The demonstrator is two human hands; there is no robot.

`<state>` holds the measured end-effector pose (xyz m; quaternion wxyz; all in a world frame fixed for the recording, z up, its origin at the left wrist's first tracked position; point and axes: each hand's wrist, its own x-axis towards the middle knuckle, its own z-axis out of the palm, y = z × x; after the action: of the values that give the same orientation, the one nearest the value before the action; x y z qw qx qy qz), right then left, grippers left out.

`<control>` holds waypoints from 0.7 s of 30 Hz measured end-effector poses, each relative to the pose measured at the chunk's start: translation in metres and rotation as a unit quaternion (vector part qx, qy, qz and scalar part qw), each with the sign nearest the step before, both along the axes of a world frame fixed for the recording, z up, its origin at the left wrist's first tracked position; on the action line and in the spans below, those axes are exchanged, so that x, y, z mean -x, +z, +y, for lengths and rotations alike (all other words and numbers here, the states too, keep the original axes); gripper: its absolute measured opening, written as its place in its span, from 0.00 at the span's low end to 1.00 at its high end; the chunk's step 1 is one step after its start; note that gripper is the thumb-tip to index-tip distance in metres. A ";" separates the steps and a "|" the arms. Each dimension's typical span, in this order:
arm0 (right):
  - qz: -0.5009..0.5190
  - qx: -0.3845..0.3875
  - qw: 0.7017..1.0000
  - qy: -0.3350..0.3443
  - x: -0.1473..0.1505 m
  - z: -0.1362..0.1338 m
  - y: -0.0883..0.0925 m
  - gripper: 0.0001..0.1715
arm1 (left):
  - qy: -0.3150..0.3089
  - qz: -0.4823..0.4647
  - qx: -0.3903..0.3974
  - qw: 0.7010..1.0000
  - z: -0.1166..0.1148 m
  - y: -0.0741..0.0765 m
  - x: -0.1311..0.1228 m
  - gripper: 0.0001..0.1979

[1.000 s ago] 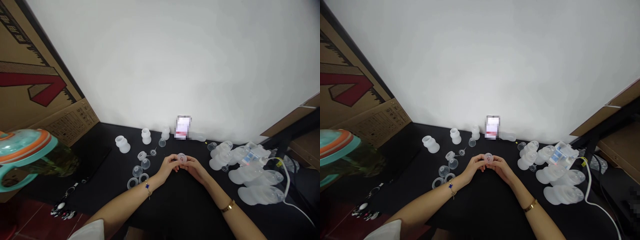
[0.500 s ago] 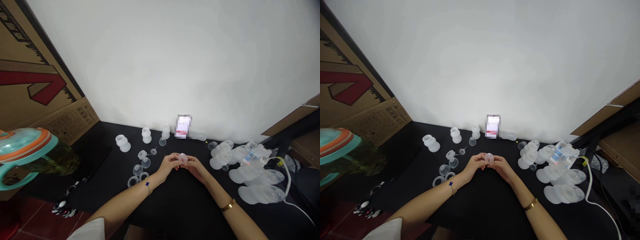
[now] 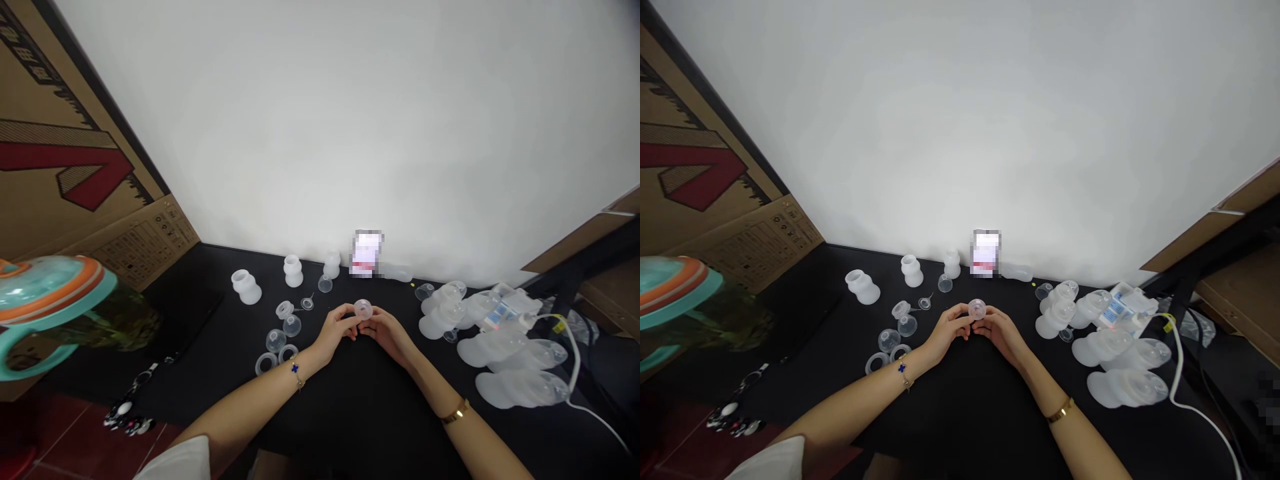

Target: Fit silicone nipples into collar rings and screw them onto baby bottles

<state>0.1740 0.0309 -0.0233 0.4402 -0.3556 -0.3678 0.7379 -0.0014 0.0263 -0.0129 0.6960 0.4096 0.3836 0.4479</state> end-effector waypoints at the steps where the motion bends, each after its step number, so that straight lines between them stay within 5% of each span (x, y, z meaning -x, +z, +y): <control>1: 0.009 0.002 1.000 0.004 0.000 0.000 0.001 0.13 | 0.003 0.000 -0.002 1.000 0.000 0.000 0.000 0.18; 14: -0.021 -0.012 0.999 0.021 0.001 -0.001 0.004 0.22 | 0.036 -0.001 -0.032 0.999 -0.001 -0.006 -0.003 0.11; 21: -0.006 -0.009 1.000 0.009 0.000 -0.003 0.003 0.16 | 0.030 0.005 -0.025 0.999 0.001 -0.005 -0.002 0.22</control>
<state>0.1745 0.0281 -0.0206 0.4349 -0.3528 -0.3798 0.7363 0.0001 0.0272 -0.0182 0.6697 0.4173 0.3884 0.4759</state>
